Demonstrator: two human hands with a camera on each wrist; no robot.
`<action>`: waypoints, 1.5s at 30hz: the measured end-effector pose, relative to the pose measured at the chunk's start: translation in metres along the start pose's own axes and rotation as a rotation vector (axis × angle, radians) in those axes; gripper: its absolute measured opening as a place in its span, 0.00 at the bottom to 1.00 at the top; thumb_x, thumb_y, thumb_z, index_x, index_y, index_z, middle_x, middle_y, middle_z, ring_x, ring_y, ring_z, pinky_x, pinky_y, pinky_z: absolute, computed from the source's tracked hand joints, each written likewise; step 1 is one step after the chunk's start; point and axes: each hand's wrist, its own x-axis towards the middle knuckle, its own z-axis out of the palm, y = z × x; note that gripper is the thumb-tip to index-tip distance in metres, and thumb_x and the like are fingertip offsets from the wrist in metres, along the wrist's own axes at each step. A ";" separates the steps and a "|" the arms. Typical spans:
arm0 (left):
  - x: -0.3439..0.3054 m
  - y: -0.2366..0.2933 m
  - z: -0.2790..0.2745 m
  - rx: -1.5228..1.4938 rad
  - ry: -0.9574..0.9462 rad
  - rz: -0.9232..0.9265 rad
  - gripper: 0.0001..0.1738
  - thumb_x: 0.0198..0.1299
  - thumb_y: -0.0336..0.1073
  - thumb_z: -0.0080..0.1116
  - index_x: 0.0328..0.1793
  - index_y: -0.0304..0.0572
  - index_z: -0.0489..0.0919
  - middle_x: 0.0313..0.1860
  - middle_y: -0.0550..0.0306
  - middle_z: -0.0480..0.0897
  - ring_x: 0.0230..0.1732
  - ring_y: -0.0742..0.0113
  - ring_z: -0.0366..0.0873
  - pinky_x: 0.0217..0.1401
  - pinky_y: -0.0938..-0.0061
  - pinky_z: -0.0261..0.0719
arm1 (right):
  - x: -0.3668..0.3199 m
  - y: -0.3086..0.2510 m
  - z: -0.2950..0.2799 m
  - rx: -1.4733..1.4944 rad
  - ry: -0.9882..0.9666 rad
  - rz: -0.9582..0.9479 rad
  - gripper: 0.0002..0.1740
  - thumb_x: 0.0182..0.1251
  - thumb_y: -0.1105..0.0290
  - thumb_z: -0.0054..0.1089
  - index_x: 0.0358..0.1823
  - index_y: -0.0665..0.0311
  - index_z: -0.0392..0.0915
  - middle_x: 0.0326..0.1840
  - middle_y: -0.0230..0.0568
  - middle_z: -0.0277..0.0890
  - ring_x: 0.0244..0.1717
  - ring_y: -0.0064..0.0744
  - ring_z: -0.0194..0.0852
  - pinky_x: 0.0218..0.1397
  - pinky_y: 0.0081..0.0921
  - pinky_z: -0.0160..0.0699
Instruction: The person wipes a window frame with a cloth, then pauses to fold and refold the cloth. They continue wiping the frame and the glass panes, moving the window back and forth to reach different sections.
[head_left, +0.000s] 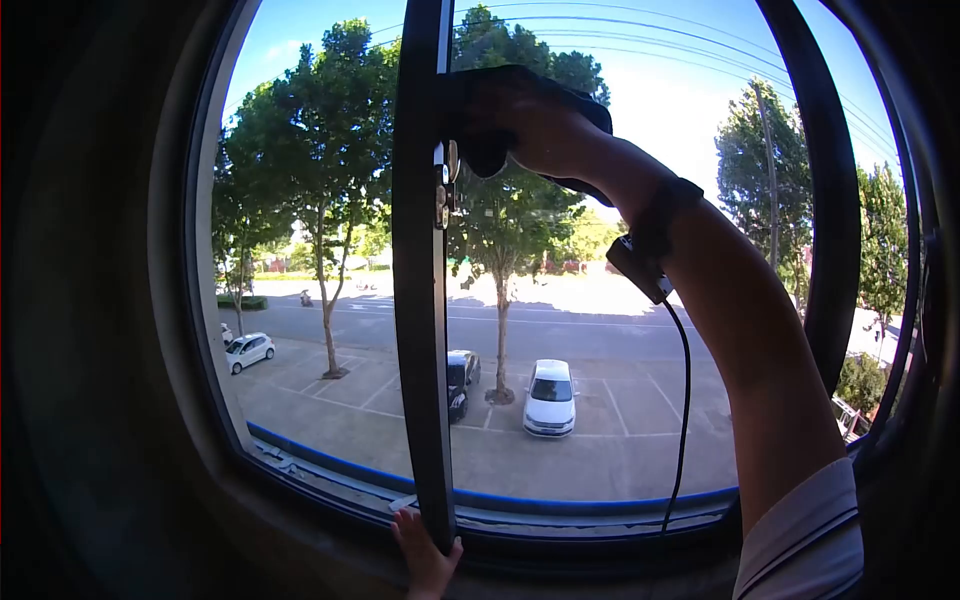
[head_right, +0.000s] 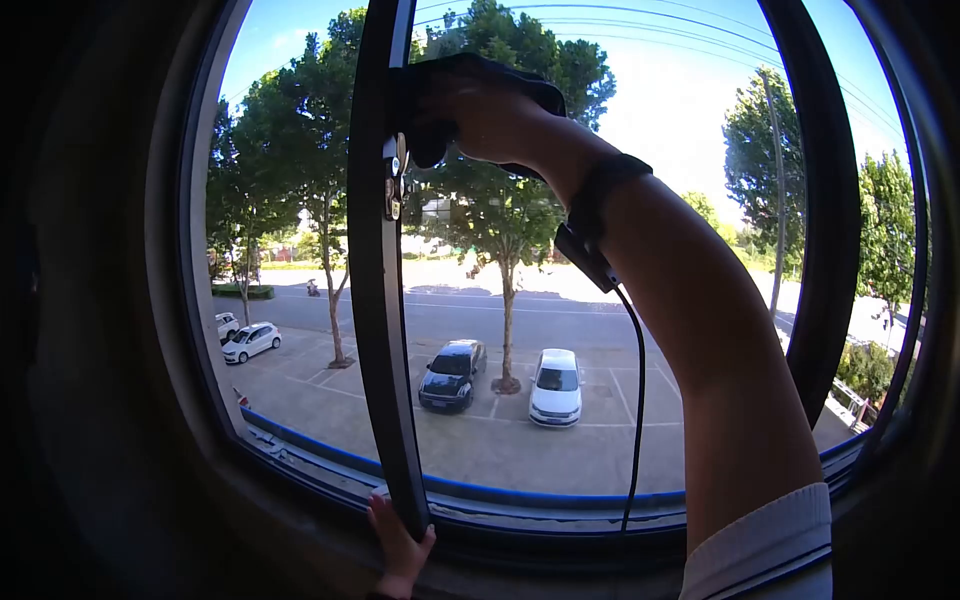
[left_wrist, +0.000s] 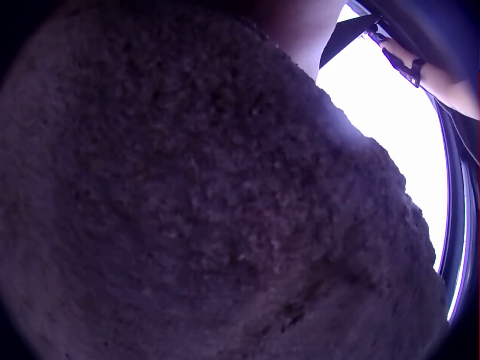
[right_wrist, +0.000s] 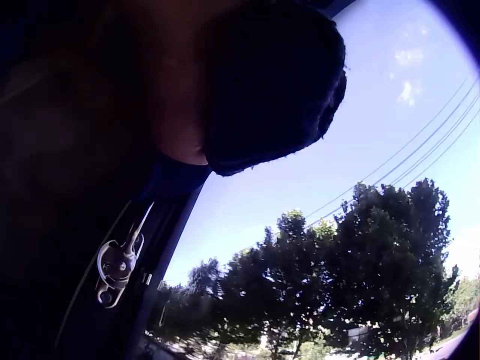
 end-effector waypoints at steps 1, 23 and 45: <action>0.000 0.000 -0.001 0.007 -0.004 -0.005 0.65 0.48 0.50 0.66 0.81 0.41 0.33 0.81 0.37 0.34 0.82 0.39 0.28 0.79 0.40 0.31 | -0.007 -0.008 -0.002 0.085 0.033 0.070 0.32 0.53 0.82 0.52 0.62 0.50 0.75 0.70 0.42 0.65 0.73 0.46 0.56 0.76 0.39 0.58; 0.009 0.015 -0.012 0.027 0.105 0.028 0.57 0.54 0.46 0.65 0.80 0.35 0.40 0.78 0.29 0.45 0.79 0.34 0.41 0.79 0.41 0.39 | -0.247 0.190 -0.161 -0.305 0.427 0.727 0.21 0.61 0.68 0.56 0.57 0.61 0.73 0.55 0.53 0.76 0.59 0.55 0.73 0.63 0.44 0.73; 0.007 0.019 -0.017 0.120 0.030 -0.027 0.54 0.56 0.45 0.57 0.81 0.37 0.37 0.81 0.35 0.37 0.81 0.38 0.33 0.81 0.50 0.33 | -0.121 -0.082 -0.031 -0.004 0.122 0.204 0.32 0.43 0.71 0.62 0.57 0.56 0.76 0.65 0.44 0.68 0.72 0.47 0.56 0.77 0.51 0.43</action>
